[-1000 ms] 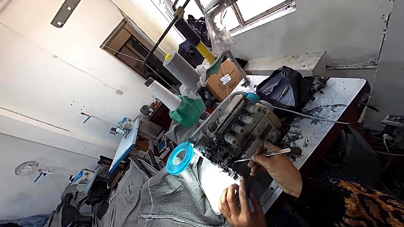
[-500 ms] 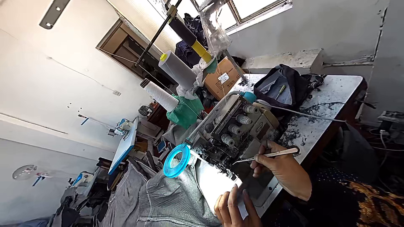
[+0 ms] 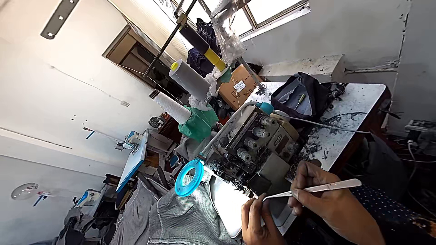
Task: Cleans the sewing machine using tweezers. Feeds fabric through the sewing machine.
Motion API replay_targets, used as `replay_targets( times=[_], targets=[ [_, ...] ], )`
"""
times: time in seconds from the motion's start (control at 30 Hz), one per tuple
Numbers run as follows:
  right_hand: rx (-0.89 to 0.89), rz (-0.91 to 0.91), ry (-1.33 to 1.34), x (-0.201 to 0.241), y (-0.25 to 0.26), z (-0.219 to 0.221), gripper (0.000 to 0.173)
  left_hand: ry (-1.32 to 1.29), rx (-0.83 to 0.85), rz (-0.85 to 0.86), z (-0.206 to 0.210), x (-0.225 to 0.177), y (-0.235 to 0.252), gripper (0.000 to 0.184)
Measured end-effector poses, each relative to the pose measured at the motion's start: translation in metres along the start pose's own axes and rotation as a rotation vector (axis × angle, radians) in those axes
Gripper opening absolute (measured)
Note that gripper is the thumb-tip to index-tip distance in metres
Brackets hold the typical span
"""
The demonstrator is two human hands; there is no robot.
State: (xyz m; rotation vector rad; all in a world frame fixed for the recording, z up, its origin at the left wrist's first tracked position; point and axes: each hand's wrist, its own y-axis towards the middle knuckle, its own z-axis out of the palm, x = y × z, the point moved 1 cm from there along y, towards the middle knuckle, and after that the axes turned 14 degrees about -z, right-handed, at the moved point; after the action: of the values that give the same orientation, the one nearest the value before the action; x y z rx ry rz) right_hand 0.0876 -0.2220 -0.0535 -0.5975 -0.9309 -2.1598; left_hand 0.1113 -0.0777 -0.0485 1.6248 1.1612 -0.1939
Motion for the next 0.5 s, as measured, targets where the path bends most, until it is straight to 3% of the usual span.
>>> replay_targets(
  times=[0.13, 0.3, 0.43, 0.5],
  targets=[
    [0.020, -0.139, 0.008, 0.012, 0.002, -0.009, 0.021, -0.126, 0.169, -0.102, 0.001, -0.010, -0.018, 0.010],
    [0.037, -0.252, -0.127, 0.006, 0.014, -0.010, 0.016, -0.126, 0.305, -0.040, 0.016, -0.014, -0.030, 0.009],
    [0.262, -0.267, -0.261, -0.022, 0.022, 0.002, 0.007, -0.080, 0.287, 0.002, 0.023, -0.013, -0.035, 0.011],
    [0.408, -0.275, -0.362, -0.032, 0.029, 0.012, 0.012, -0.063, 0.242, 0.012, 0.026, -0.009, -0.039, 0.010]
  ],
)
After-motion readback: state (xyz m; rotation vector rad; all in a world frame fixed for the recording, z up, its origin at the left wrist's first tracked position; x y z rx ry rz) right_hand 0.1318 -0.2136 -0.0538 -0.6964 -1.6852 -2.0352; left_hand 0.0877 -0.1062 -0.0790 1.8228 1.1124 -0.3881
